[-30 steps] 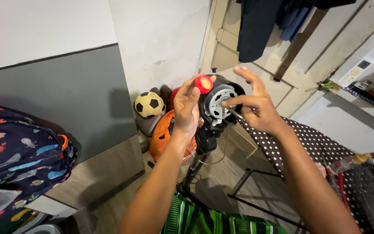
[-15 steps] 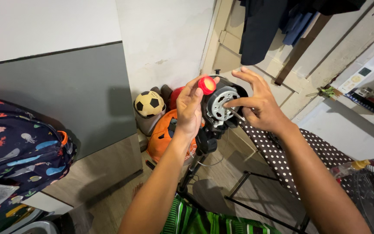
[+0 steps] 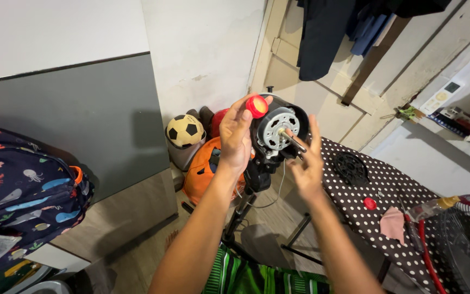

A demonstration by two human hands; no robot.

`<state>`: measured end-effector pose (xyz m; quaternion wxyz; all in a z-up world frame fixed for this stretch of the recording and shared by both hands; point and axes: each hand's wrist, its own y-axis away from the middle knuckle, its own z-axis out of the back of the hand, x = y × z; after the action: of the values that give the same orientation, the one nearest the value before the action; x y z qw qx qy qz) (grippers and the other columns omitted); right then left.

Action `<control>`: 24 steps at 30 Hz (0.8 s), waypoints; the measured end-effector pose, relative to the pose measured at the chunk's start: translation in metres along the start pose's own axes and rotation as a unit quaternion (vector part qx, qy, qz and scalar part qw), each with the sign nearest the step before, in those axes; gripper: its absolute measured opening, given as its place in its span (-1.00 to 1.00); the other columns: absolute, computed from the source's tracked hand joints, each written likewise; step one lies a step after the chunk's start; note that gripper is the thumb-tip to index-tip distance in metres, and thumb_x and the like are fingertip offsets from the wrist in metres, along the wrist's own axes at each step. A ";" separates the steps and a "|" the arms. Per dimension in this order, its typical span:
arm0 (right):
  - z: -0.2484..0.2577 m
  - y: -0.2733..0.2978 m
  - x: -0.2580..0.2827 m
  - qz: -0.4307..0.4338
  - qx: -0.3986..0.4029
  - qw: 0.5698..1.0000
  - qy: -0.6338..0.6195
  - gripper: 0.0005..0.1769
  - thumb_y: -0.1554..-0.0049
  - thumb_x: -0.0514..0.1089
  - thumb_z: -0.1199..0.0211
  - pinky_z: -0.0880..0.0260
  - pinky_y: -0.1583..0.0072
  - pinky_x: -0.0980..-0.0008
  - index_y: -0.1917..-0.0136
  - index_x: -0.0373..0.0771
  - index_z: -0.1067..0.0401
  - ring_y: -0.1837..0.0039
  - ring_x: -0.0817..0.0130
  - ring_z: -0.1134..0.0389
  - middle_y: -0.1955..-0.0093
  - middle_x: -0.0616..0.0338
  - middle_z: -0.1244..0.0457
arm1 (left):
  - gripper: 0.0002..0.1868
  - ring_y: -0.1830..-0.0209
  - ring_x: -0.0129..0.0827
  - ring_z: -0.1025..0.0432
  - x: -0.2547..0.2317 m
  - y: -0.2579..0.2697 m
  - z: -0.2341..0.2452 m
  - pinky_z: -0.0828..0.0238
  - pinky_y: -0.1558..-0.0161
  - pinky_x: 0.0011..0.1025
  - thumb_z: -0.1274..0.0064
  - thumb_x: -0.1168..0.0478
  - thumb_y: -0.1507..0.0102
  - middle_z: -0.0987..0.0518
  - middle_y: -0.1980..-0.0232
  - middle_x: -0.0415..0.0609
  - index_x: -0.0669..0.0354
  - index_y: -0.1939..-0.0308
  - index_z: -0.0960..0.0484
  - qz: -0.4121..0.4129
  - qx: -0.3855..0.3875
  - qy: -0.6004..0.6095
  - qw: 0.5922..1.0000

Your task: The person disassembles a standing fan motor unit mounted on a tripod. They use a screwdriver to remove screws from the motor housing, detach the front grille, and then remove the motor cover to access the internal components.

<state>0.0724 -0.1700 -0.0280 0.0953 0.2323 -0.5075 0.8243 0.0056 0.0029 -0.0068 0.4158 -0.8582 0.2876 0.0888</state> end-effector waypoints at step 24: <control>-0.015 0.001 0.115 0.044 0.086 0.872 0.479 -0.22 -0.06 -0.07 -0.25 -0.16 0.49 0.29 -0.52 -0.34 -0.28 0.56 0.34 -0.17 0.47 0.24 -0.21 | -0.55 -0.42 -0.05 -0.40 -0.011 -0.003 0.004 -0.15 -0.54 -0.20 0.02 0.17 -0.47 -0.53 -0.30 0.28 0.45 -0.32 -0.42 0.015 0.011 -0.011 1.000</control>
<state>-0.0328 -0.1665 0.0211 0.2700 -0.2069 -0.3364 0.8781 -0.0012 0.0121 -0.0026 0.4269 -0.8483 0.2967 0.1008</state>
